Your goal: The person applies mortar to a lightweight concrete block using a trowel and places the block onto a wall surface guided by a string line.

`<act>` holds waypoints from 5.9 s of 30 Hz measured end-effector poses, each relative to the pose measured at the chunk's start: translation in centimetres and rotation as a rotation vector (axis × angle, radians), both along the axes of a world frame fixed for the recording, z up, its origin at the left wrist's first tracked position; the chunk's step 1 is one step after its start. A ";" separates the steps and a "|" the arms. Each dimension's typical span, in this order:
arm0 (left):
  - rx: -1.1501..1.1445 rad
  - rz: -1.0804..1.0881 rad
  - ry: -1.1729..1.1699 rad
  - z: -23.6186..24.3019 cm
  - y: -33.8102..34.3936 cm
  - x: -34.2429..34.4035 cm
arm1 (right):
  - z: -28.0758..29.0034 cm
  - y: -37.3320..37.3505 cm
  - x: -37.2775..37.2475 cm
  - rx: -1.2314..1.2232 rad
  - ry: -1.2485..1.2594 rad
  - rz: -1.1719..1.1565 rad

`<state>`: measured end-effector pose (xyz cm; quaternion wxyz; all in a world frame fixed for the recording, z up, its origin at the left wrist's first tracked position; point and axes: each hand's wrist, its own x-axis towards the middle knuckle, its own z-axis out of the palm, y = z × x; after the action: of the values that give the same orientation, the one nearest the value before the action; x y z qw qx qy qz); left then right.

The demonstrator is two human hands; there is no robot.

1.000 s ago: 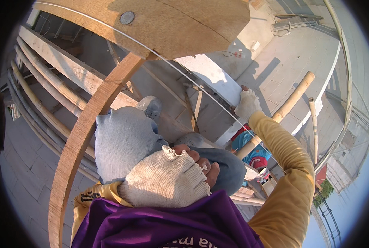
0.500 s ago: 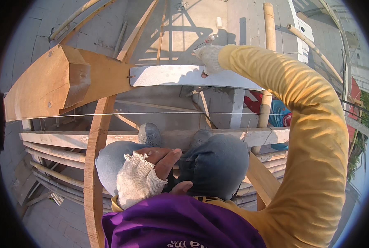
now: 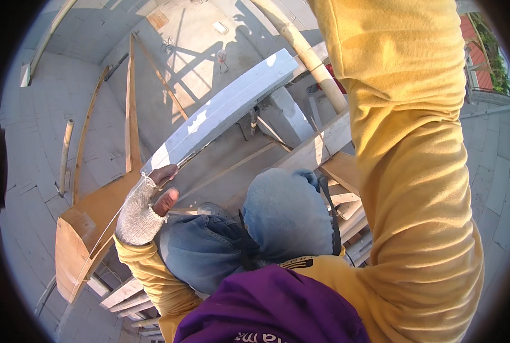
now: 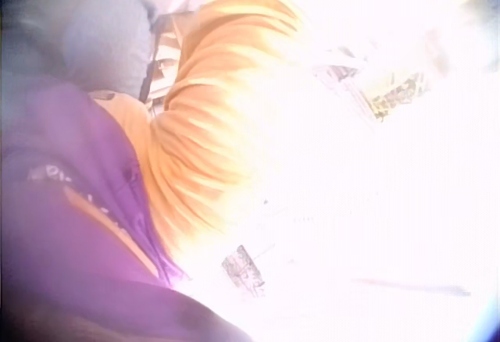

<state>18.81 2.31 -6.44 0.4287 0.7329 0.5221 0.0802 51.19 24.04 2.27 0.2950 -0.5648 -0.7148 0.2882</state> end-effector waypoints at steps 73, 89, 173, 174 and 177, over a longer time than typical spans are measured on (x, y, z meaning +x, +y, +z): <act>-0.091 -0.306 0.729 -17.8 9.0 3.8 | -37.1 -9.0 15.0 -0.449 -0.302 -0.599; -0.124 -0.318 0.751 -17.8 9.1 4.2 | -35.6 -9.8 14.6 -0.420 -0.386 -0.618; 0.195 -0.072 0.473 -23.9 4.4 0.4 | -37.5 -10.4 14.4 -0.403 -0.030 -0.607; 0.207 -0.087 0.482 -24.8 4.8 1.0 | -37.0 -10.9 14.9 -0.301 -0.267 -0.623; 0.164 -0.064 0.589 -23.0 5.1 1.6 | -36.5 -10.1 13.9 -0.310 -0.073 -0.596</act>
<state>20.43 7.36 -29.49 0.2007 0.7728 0.5924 -0.1072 65.10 13.98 -34.27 0.2513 -0.7969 -0.4761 0.2741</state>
